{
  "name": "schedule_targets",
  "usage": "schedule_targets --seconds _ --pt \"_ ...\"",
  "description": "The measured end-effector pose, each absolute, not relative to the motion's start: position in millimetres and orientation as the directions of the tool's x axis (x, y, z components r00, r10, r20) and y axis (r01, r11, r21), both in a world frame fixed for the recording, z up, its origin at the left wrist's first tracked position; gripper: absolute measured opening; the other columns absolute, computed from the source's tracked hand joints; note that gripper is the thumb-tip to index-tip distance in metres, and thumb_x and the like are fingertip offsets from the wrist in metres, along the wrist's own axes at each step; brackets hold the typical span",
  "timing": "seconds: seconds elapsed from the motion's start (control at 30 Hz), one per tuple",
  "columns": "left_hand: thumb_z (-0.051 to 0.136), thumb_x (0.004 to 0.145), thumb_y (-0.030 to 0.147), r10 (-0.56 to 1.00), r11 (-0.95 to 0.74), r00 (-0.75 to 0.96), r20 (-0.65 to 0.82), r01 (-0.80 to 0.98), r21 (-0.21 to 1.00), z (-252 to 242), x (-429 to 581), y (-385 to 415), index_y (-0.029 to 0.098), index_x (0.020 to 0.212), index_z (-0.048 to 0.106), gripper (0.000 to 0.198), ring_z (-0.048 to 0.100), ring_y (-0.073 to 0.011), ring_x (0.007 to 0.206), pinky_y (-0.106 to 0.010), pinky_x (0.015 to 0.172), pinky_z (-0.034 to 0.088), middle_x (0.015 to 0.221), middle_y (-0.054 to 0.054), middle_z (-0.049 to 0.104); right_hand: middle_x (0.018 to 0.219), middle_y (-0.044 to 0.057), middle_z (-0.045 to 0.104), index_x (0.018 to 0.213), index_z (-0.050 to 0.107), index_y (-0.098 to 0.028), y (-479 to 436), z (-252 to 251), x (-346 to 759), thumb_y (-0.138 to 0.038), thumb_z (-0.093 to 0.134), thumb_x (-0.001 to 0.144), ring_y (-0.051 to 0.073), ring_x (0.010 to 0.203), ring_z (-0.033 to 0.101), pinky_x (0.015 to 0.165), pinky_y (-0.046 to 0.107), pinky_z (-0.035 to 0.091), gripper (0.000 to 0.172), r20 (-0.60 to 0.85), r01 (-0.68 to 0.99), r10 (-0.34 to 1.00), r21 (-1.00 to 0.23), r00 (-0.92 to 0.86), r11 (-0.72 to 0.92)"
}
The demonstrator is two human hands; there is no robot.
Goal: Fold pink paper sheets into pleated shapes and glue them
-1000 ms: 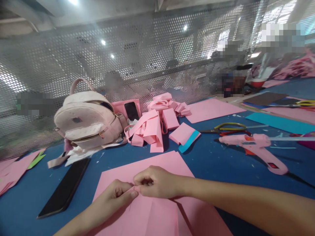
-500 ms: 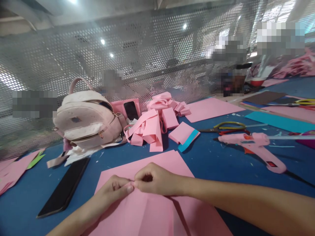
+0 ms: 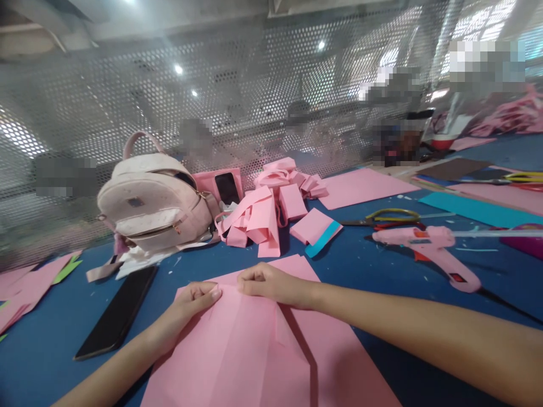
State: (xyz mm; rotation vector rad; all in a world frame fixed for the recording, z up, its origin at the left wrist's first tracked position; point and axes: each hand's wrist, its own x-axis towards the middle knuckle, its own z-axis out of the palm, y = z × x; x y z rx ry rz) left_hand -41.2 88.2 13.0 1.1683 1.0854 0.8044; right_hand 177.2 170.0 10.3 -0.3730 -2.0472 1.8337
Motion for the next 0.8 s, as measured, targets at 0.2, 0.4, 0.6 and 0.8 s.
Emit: schedule_targets --seconds 0.2,0.4,0.6,0.8 --pt "0.071 0.082 0.055 0.964 0.157 0.209 -0.165 0.055 0.986 12.4 -35.9 79.6 0.015 0.072 0.057 0.044 0.042 -0.0092 0.058 -0.020 0.056 0.035 0.066 0.002 0.050 0.071 -0.005 0.035 0.071 0.043 -0.019 166.5 17.4 179.4 -0.049 0.056 0.090 0.010 0.063 0.031 0.057 0.023 0.026 0.038 0.042 0.041 0.421 -0.982 -0.906 0.187" --pt "0.070 0.084 0.051 0.996 0.080 0.029 -0.082 0.062 0.995 9.0 -36.4 62.0 0.017 0.076 0.056 0.038 0.040 -0.0080 0.057 -0.018 0.054 0.031 0.063 0.005 0.046 0.082 -0.003 0.049 0.101 0.057 -0.018 159.0 29.3 206.4 -0.034 0.069 0.079 0.011 0.067 0.042 0.059 0.022 0.034 0.029 -0.056 0.256 0.477 -0.895 -0.877 0.366" --pt "0.080 0.074 0.031 0.997 -0.007 0.079 -0.009 0.200 0.980 17.5 -26.5 30.9 0.024 0.121 0.055 0.053 0.054 -0.0124 0.073 -0.022 0.066 0.044 0.093 0.000 0.061 0.100 0.001 0.059 0.111 0.058 -0.020 137.8 35.5 241.5 -0.009 0.057 0.070 0.010 0.065 0.045 0.061 0.022 0.037 0.042 -0.032 0.374 0.539 -0.754 -0.841 0.539" --pt "0.068 0.076 0.014 0.953 -0.294 0.245 0.177 0.618 0.729 24.9 -7.0 10.5 0.030 0.130 0.057 0.057 0.060 -0.0206 0.099 -0.030 0.084 0.048 0.126 -0.006 0.057 0.111 0.006 0.066 0.112 0.061 -0.019 130.4 28.7 247.1 -0.005 0.049 0.073 0.019 0.093 0.060 0.080 0.029 0.046 0.043 0.112 0.311 0.553 -0.728 -0.826 0.611"
